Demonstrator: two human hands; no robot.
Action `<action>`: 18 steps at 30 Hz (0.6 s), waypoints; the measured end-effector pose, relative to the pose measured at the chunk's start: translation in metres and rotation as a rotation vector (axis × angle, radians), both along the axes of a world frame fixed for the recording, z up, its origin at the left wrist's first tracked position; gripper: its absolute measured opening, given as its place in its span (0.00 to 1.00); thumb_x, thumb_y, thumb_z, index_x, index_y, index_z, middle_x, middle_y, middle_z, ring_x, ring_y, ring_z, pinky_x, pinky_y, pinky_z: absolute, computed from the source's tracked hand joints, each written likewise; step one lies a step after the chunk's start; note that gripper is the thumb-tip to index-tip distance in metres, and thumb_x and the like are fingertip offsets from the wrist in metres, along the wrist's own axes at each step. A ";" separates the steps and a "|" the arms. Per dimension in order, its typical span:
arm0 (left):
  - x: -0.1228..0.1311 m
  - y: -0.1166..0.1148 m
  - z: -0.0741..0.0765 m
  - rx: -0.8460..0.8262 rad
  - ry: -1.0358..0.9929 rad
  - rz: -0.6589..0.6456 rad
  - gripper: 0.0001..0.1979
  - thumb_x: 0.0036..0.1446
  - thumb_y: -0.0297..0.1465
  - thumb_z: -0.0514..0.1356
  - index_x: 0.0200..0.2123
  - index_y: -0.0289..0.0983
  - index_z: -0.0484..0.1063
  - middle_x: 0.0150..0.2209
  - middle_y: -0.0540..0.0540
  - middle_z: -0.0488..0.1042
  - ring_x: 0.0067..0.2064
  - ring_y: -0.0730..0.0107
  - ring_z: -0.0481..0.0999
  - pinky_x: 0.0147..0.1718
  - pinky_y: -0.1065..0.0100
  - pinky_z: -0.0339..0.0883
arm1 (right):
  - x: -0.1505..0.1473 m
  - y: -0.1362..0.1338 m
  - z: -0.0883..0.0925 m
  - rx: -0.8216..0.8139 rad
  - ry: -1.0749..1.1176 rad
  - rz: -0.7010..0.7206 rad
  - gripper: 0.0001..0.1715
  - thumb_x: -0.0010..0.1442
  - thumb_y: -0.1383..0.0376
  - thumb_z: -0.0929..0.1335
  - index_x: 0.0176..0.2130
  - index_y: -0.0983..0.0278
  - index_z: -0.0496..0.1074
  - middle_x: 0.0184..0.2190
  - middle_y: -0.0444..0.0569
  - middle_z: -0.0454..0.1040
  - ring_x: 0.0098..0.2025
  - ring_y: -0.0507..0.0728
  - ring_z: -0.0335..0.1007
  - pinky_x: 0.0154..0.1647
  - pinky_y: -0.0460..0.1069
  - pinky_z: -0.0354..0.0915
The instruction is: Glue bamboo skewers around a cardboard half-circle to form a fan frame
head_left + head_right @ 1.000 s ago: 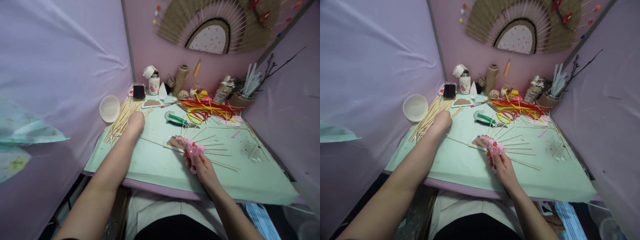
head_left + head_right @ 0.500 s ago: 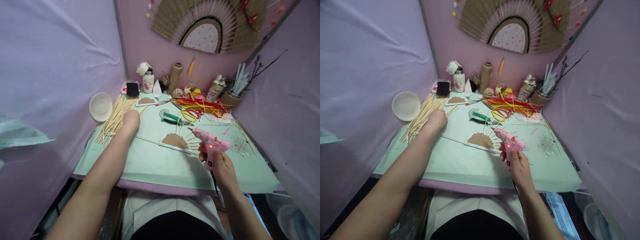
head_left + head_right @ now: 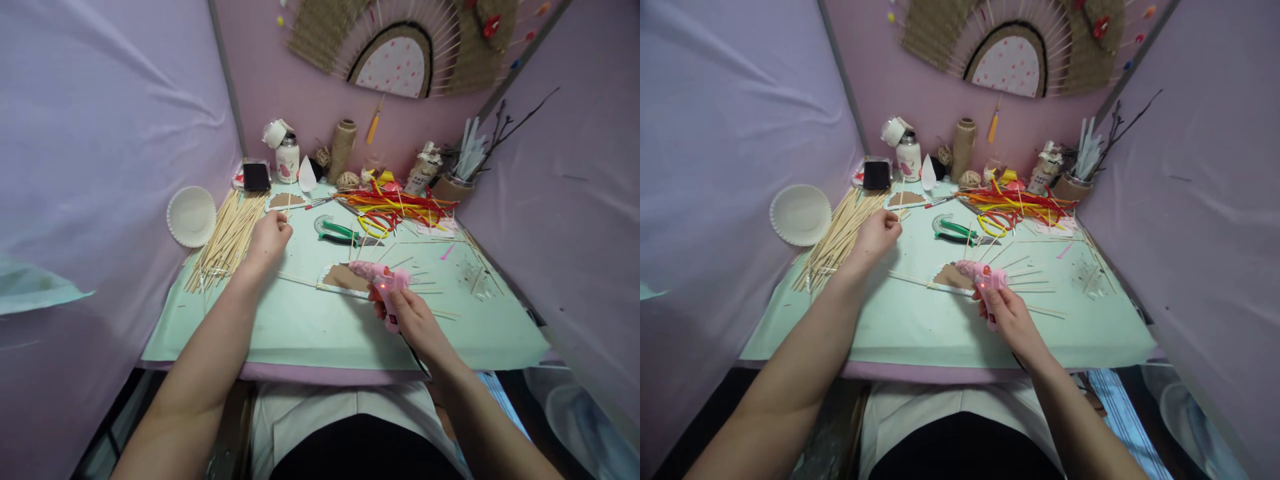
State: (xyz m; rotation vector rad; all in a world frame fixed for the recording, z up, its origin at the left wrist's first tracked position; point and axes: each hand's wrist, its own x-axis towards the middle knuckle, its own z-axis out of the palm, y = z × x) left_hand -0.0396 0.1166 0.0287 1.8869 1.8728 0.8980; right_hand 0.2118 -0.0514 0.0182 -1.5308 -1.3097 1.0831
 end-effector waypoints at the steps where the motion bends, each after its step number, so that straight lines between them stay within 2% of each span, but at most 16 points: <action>1: 0.003 -0.003 0.000 -0.021 -0.111 -0.040 0.11 0.54 0.25 0.56 0.41 0.36 0.71 0.30 0.49 0.76 0.33 0.68 0.75 0.36 0.68 0.66 | -0.004 0.001 0.000 -0.022 -0.008 0.026 0.36 0.57 0.35 0.63 0.33 0.65 0.74 0.24 0.48 0.72 0.24 0.53 0.64 0.23 0.47 0.61; 4: 0.013 -0.012 0.001 -0.173 -0.452 -0.161 0.09 0.51 0.22 0.55 0.37 0.36 0.67 0.23 0.53 0.71 0.25 0.72 0.71 0.29 0.71 0.64 | -0.014 0.003 0.000 -0.059 -0.020 0.101 0.36 0.57 0.34 0.63 0.32 0.64 0.73 0.23 0.47 0.71 0.23 0.52 0.63 0.22 0.47 0.60; 6: 0.018 -0.018 0.005 -0.257 -0.608 -0.215 0.08 0.51 0.20 0.55 0.33 0.37 0.64 0.22 0.54 0.70 0.24 0.75 0.70 0.26 0.73 0.63 | -0.019 0.003 -0.002 -0.067 -0.020 0.128 0.36 0.57 0.35 0.63 0.32 0.64 0.73 0.23 0.46 0.70 0.22 0.52 0.62 0.22 0.47 0.60; 11: 0.020 -0.026 0.013 -0.320 -0.697 -0.249 0.09 0.50 0.19 0.56 0.31 0.37 0.62 0.24 0.52 0.72 0.25 0.78 0.70 0.27 0.74 0.63 | -0.021 0.003 -0.006 -0.071 -0.030 0.118 0.34 0.58 0.36 0.63 0.31 0.62 0.73 0.21 0.46 0.70 0.21 0.52 0.60 0.20 0.47 0.58; 14: 0.019 -0.026 0.013 -0.320 -0.704 -0.246 0.15 0.51 0.19 0.57 0.42 0.36 0.64 0.25 0.54 0.73 0.25 0.77 0.72 0.29 0.73 0.65 | -0.022 0.003 -0.005 -0.085 -0.039 0.127 0.35 0.58 0.35 0.63 0.31 0.63 0.73 0.21 0.46 0.69 0.21 0.51 0.59 0.19 0.47 0.57; 16: 0.019 -0.026 0.010 -0.288 -0.712 -0.255 0.27 0.51 0.19 0.58 0.55 0.37 0.59 0.25 0.56 0.73 0.26 0.76 0.73 0.30 0.72 0.66 | -0.023 0.003 -0.003 -0.089 -0.048 0.139 0.35 0.57 0.35 0.63 0.30 0.63 0.72 0.21 0.45 0.69 0.21 0.51 0.59 0.20 0.47 0.58; 18: 0.018 -0.025 0.007 -0.223 -0.693 -0.271 0.32 0.52 0.20 0.59 0.60 0.39 0.56 0.24 0.56 0.73 0.26 0.75 0.74 0.31 0.72 0.67 | -0.024 0.002 -0.002 -0.087 -0.058 0.145 0.35 0.57 0.35 0.63 0.30 0.63 0.72 0.21 0.45 0.68 0.21 0.51 0.60 0.21 0.47 0.58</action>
